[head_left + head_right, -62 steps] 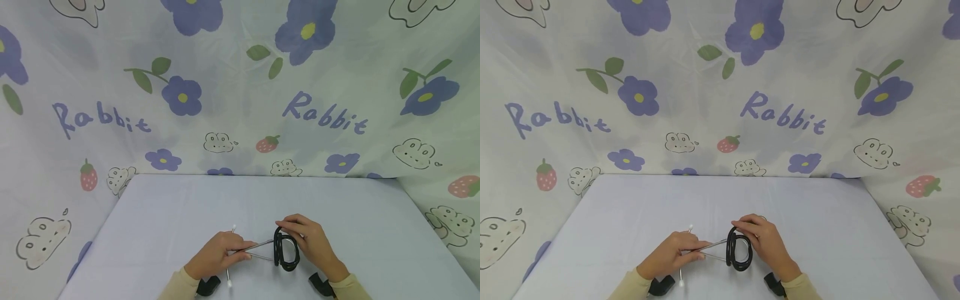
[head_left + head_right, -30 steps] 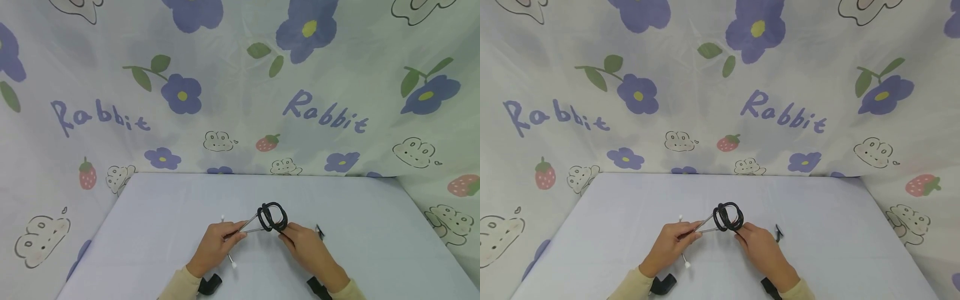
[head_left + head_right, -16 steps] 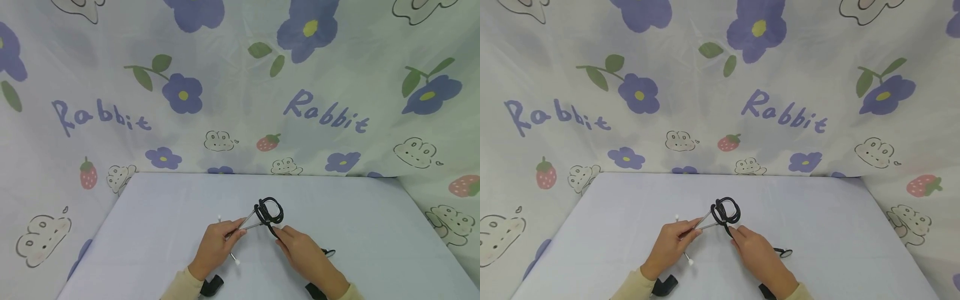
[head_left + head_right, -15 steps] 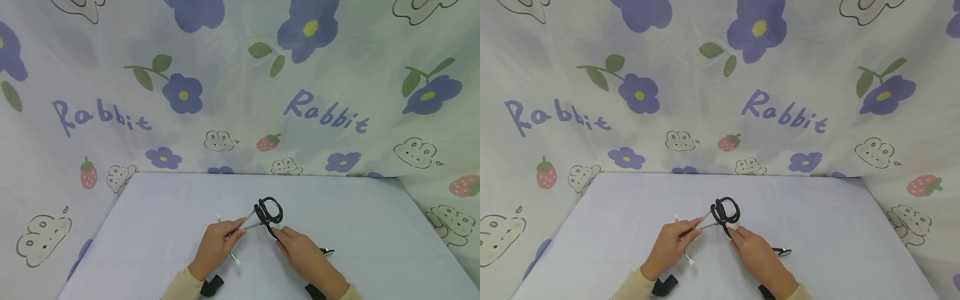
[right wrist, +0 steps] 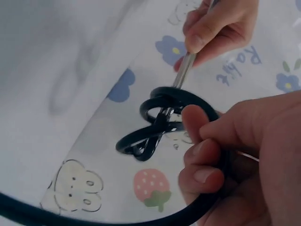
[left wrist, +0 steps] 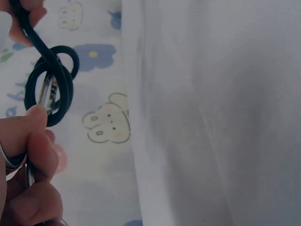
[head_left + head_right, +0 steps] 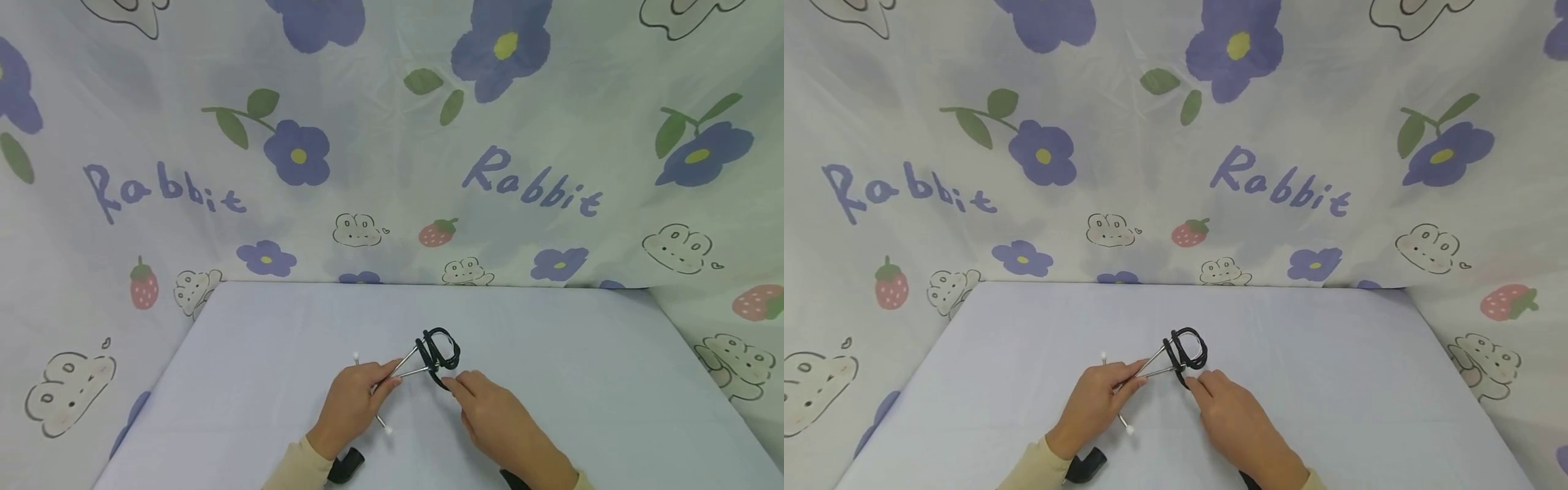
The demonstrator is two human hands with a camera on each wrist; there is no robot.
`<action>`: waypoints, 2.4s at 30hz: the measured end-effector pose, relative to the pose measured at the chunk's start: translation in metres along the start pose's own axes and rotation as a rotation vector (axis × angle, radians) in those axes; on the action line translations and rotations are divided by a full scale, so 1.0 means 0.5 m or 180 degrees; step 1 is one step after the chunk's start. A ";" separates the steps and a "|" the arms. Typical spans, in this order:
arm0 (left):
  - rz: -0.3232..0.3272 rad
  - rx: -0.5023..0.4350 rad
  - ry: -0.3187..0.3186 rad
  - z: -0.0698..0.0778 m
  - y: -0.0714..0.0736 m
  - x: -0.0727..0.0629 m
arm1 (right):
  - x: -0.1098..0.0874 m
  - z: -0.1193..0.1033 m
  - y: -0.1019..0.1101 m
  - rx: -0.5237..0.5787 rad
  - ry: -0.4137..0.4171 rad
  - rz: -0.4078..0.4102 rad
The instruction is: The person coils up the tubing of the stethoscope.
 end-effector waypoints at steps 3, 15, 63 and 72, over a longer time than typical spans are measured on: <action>-0.0063 0.0164 -0.0013 0.005 0.001 -0.001 | 0.000 0.005 0.001 -0.0077 0.0135 0.0071; -0.0247 0.0253 -0.0397 0.024 0.003 -0.002 | 0.000 0.019 0.021 0.0303 0.0791 0.0746; -0.0974 -0.0425 -0.1804 0.030 0.007 -0.008 | -0.004 0.099 -0.032 0.1165 0.0758 0.0849; -0.0883 -0.0874 -0.1562 0.015 0.002 -0.005 | -0.007 0.109 -0.061 0.1814 0.0403 0.0752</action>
Point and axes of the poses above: each hand's wrist, its own x-axis towards the middle knuckle, its own y-axis out of the back of the hand, z = x × y, the point moved 3 cm from there along x, towards the middle knuckle, and after that the axes turned 7 degrees about -z, right-handed, at the moved point
